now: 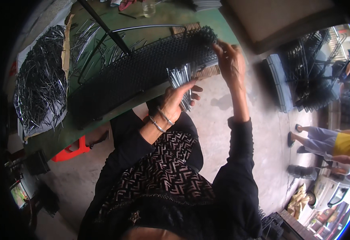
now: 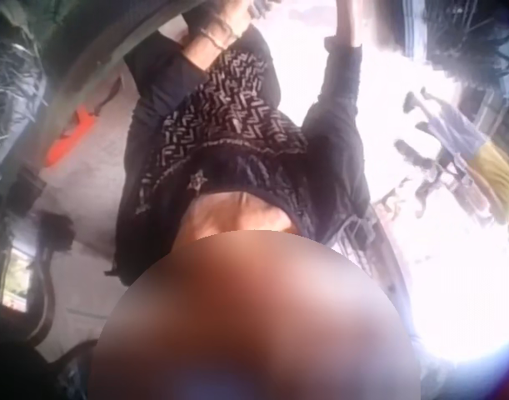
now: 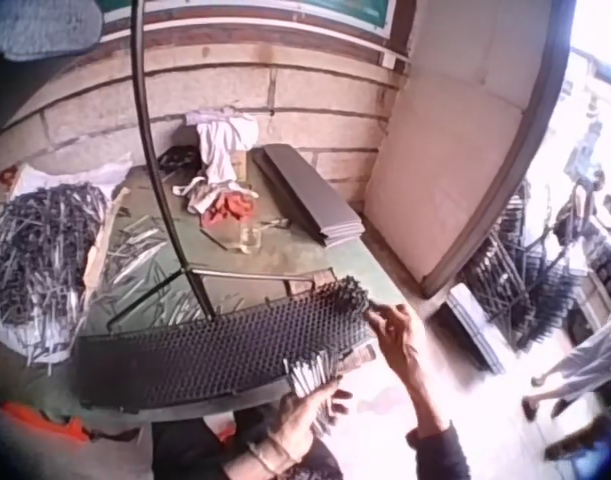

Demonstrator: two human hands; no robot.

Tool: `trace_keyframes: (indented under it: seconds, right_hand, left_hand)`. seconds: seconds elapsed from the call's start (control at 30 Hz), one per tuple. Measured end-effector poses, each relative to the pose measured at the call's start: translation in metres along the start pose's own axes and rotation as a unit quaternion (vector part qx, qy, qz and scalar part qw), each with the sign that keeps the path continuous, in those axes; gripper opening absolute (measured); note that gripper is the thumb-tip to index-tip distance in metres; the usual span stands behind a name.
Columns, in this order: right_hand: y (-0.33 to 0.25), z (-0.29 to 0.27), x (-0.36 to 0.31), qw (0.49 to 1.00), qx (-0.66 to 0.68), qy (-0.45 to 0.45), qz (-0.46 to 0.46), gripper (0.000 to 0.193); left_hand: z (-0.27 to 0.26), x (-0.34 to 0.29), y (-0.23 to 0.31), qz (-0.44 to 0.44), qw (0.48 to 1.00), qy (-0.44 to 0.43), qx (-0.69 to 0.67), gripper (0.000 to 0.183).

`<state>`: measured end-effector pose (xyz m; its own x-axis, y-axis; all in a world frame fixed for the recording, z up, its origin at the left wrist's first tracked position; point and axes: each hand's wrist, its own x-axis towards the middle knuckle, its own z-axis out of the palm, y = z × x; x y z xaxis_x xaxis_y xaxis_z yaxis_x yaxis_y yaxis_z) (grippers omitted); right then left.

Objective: Inserting metal rods into a perforated metal panel to assemble a mesh structure.

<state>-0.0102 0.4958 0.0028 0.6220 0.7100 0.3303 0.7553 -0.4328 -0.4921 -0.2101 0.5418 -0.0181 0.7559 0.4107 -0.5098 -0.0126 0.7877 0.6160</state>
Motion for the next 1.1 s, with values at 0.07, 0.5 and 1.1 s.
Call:
trace_keyframes:
  seconds: [0.07, 0.5, 1.1]
  right_hand:
    - [-0.024, -0.019, -0.015, 0.946, 0.251, -0.192, 0.071, 0.046]
    - [-0.025, -0.033, -0.038, 0.864, 0.36, -0.315, 0.159, 0.027]
    - [-0.014, -0.042, -0.029, 0.939, 0.296, -0.121, 0.13, 0.015]
  left_hand:
    - [0.0, 0.0, 0.0, 0.012, 1.0, 0.011, -0.009, 0.023]
    - [0.006, -0.002, -0.006, 0.0, 0.999, -0.016, 0.04, 0.02]
    - [0.0, 0.018, 0.002, -0.042, 0.999, 0.007, -0.006, 0.034]
